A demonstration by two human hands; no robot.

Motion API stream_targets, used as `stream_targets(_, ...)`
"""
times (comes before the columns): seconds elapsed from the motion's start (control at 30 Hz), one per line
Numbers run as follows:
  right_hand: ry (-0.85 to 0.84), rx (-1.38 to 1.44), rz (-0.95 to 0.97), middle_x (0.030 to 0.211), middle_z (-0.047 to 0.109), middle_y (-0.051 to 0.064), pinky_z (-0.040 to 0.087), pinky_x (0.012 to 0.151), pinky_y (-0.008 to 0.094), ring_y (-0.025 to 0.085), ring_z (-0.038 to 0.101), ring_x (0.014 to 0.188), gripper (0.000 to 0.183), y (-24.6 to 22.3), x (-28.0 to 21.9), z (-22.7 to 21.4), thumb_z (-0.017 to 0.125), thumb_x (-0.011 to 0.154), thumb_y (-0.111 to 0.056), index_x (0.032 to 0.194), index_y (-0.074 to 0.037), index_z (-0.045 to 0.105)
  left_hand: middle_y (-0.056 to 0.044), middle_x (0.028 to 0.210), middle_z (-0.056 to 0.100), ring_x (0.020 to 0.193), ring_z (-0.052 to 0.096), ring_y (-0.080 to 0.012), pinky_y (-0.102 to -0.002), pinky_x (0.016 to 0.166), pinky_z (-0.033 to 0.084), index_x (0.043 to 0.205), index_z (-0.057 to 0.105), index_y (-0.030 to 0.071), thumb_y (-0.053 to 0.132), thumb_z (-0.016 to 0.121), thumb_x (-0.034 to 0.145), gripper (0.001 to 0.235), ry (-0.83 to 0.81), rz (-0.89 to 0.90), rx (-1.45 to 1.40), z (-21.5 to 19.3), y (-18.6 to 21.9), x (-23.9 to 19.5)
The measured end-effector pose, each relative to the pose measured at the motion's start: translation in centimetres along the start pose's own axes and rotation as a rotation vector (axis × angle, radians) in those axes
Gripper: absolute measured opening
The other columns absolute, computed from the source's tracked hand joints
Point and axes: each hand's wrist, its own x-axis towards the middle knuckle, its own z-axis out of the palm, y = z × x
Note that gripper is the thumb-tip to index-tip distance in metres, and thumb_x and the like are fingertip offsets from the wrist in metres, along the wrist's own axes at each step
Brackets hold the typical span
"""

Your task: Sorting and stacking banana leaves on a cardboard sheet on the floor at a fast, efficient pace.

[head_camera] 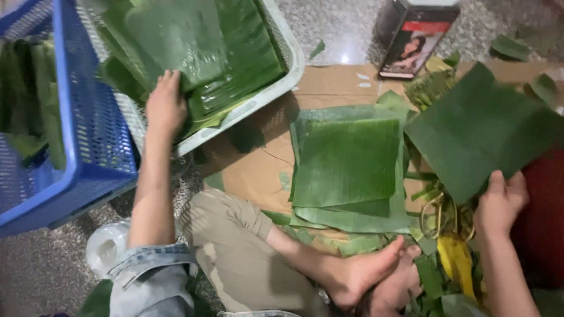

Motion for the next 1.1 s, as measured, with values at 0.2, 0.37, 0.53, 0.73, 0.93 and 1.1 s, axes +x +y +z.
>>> stream_targets(0.2, -0.003, -0.124, 0.059, 0.118, 0.059, 0.013, 0.042, 0.09, 0.029, 0.019, 0.05, 0.096, 0.023, 0.3, -0.8, -0.8, 0.046, 0.116, 0.001, 0.137, 0.006, 0.051, -0.026, 0.119, 0.072, 0.099, 0.071, -0.0415, -0.046, 0.08, 0.055, 0.136, 0.063, -0.005, -0.004, 0.058, 0.103, 0.033, 0.501, 0.128, -0.232, -7.6, 9.1, -3.8)
stream_targets(0.37, 0.015, -0.153, 0.081, 0.114, 0.062, 0.014, 0.043, 0.086, 0.03, 0.02, 0.052, 0.093, 0.026, -0.5, -1.4, -0.4, 0.047, 0.112, 0.0, 0.136, 0.006, 0.055, -0.022, 0.152, 0.05, 0.143, 0.053, -0.0286, -0.041, 0.13, 0.04, 0.142, 0.05, -0.012, 0.0, 0.045, 0.113, 0.032, 0.54, 0.265, -1.09, -7.0, 21.0, -12.2)
stream_targets(0.53, 0.01, -0.081, 0.106, 0.102, 0.056, 0.005, 0.037, 0.073, 0.024, 0.01, 0.041, 0.081, 0.019, -1.5, -1.5, 0.1, 0.048, 0.114, -0.003, 0.131, 0.002, 0.055, -0.024, 0.14, 0.062, 0.132, 0.062, -0.0373, -0.052, 0.113, 0.048, 0.135, 0.061, -0.007, 0.005, 0.064, 0.096, 0.041, 0.3, 0.735, -0.497, -4.8, 28.9, -18.2)
stream_targets(0.73, 0.044, -0.066, 0.258, 0.093, 0.052, -0.001, 0.033, 0.061, 0.022, 0.007, 0.038, 0.069, 0.023, -0.7, -1.8, -0.3, 0.05, 0.113, -0.007, 0.134, -0.004, 0.057, -0.02, 0.158, 0.045, 0.146, 0.042, -0.0449, -0.06, 0.116, 0.038, 0.147, 0.051, 0.0, 0.014, 0.061, 0.094, 0.056, 0.033, 0.935, -0.303, 2.8, 29.0, -21.0)
stream_targets(0.93, 0.035, -0.095, 0.251, 0.091, 0.051, 0.001, 0.035, 0.062, 0.023, 0.008, 0.038, 0.069, 0.009, -1.3, -2.0, -0.2, 0.051, 0.114, -0.006, 0.122, -0.004, 0.055, -0.022, 0.157, 0.044, 0.148, 0.037, -0.044, -0.064, 0.117, 0.031, 0.149, 0.046, -0.001, 0.016, 0.057, 0.095, 0.058, -0.07, 0.939, -0.264, 3.9, 28.6, -22.6)
stream_targets(1.1, 0.036, -0.05, 0.156, 0.1, 0.055, 0.003, 0.037, 0.072, 0.023, 0.01, 0.041, 0.078, 0.021, -2.6, -2.2, -0.1, 0.05, 0.113, -0.003, 0.133, 0.0, 0.056, -0.027, 0.156, 0.042, 0.148, 0.033, -0.0491, -0.067, 0.12, 0.024, 0.145, 0.049, -0.004, 0.015, 0.058, 0.09, 0.059, -0.136, 0.949, -0.304, 4.3, 28.6, -22.4)
